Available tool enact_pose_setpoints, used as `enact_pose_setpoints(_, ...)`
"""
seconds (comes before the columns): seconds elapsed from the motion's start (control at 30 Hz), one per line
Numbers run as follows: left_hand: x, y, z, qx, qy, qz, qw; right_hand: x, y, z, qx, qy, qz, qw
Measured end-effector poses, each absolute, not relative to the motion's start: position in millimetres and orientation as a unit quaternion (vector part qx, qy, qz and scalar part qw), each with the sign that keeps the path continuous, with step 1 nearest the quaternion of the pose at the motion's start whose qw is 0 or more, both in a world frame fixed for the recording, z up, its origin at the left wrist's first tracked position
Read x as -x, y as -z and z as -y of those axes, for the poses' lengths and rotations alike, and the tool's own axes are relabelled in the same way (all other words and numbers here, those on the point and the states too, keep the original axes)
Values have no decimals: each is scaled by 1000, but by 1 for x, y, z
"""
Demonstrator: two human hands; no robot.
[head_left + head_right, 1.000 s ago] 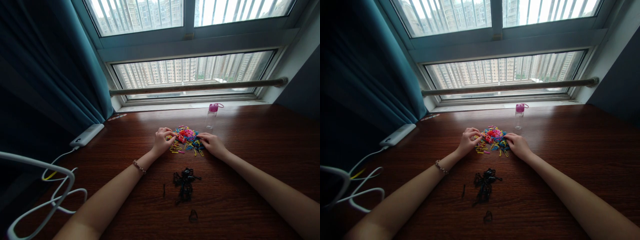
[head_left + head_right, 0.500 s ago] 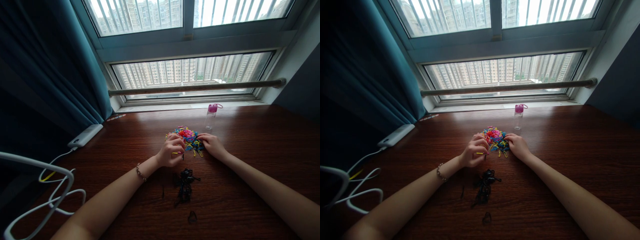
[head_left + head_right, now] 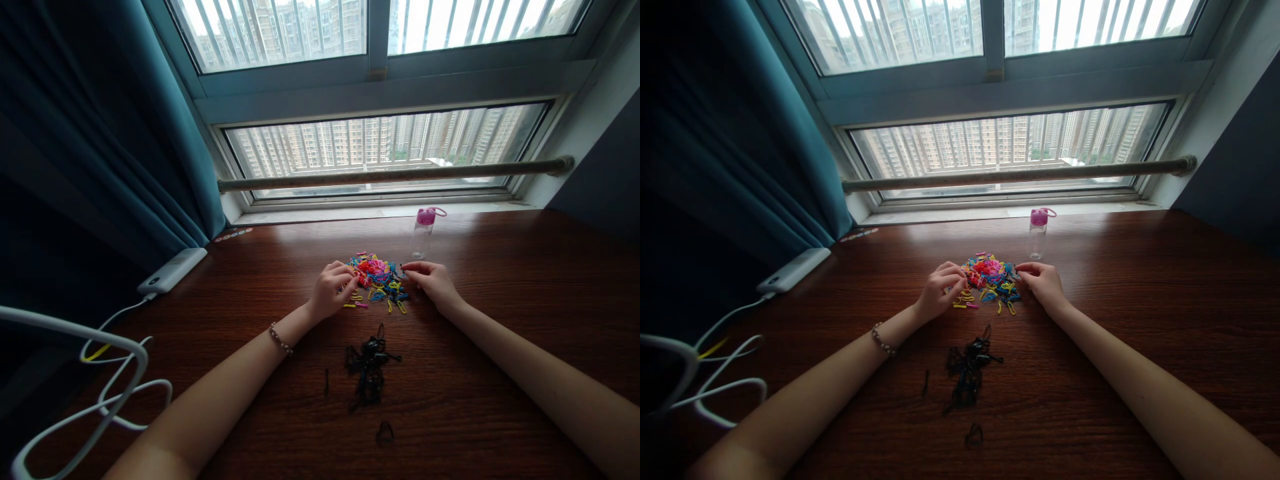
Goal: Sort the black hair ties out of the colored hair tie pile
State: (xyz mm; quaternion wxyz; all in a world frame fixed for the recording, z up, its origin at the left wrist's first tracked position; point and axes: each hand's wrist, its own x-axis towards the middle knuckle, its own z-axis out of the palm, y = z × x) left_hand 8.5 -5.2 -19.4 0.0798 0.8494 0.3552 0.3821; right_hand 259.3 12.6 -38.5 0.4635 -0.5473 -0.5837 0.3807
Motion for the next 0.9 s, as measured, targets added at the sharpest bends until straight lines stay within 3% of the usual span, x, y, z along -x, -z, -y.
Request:
enact_pose_setpoints(0.37, 2, 28, -14, -843, -344, -404, 91, -248, 26, 0, 480, -412, 582, 510)
enact_pose_setpoints(0.6, 0, 30, -12, -858, -292, -419, 59, -214, 5, 47, 277, -414, 816, 294)
enact_pose_setpoints(0.67, 0, 30, -12, -859, -287, -420, 62, -212, 6, 51, 258, -394, 839, 273)
enact_pose_setpoints(0.9, 0, 27, -12, -858, -275, -422, 98, -233, 22, 18, 457, -336, 690, 450)
